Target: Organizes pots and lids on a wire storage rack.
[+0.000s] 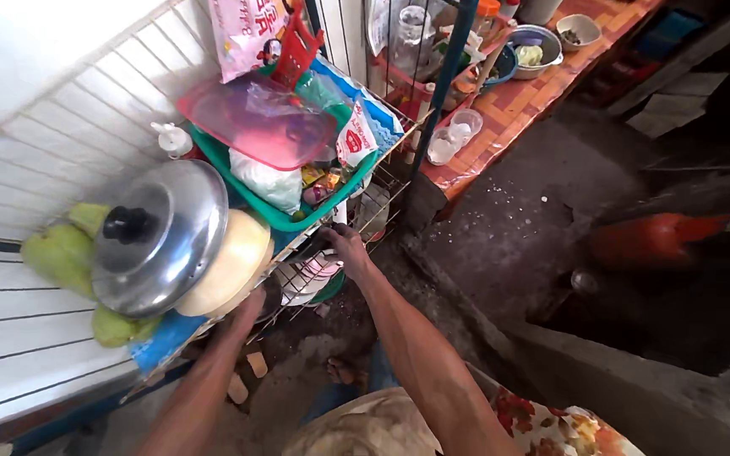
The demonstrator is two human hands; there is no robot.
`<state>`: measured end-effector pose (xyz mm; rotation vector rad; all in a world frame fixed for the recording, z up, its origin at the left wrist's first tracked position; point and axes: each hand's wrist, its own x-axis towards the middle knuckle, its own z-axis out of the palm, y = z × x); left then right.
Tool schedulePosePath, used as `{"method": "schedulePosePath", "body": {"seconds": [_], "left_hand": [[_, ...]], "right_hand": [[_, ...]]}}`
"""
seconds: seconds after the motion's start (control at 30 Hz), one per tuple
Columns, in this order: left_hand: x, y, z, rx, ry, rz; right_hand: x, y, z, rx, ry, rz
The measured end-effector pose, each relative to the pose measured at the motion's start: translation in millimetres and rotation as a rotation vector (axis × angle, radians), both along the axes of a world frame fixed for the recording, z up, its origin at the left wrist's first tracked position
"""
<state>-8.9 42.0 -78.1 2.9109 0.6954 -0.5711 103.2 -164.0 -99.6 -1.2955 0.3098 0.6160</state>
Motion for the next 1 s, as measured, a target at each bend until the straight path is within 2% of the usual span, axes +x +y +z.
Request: {"method": "schedulePosePath", "body": {"seconds": [0.1,0.2,0.33,0.47,0.57,0.63,0.73,0.83,0.9,1.0], "left_hand": [[-5,-3,12,-0.027,0.001,-0.004],[-7,-2,19,-0.023,0.01,0.001],[-6,2,20,-0.046,0.019,0.065],[-3,0,29,-0.089,0.06,0.188],[-9,2,34,-0.051,0.07,0.069],[-21,11,28,-0.077,-0.073,0.063],[-38,25,19,-0.315,-0.361,0.39],[-45,29,13,-0.386,-0.474,0.494],[-47,24,21,-0.254,-0.392,0.419],[-47,5,41,0.014,-0.142,0.123]], "right_hand": [[-7,1,5,0.176,-0.099,-0.008],[-28,4,3,0.138,-0.208,-0.002],[-62,7,-4,0.136,-0.314,-0.133],[-95,12,-15,-0.043,-0.48,-0.032],[-124,22,-24,-0.217,-0.631,0.096],[-137,29,-26,-0.316,-0.701,0.197],[-145,38,-20,-0.437,-0.772,0.357],[-150,48,-17,-0.517,-0.867,0.504],[-156,60,-21,-0.593,-0.985,0.551],[-164,77,-24,-0.744,-1.045,0.668]]}}
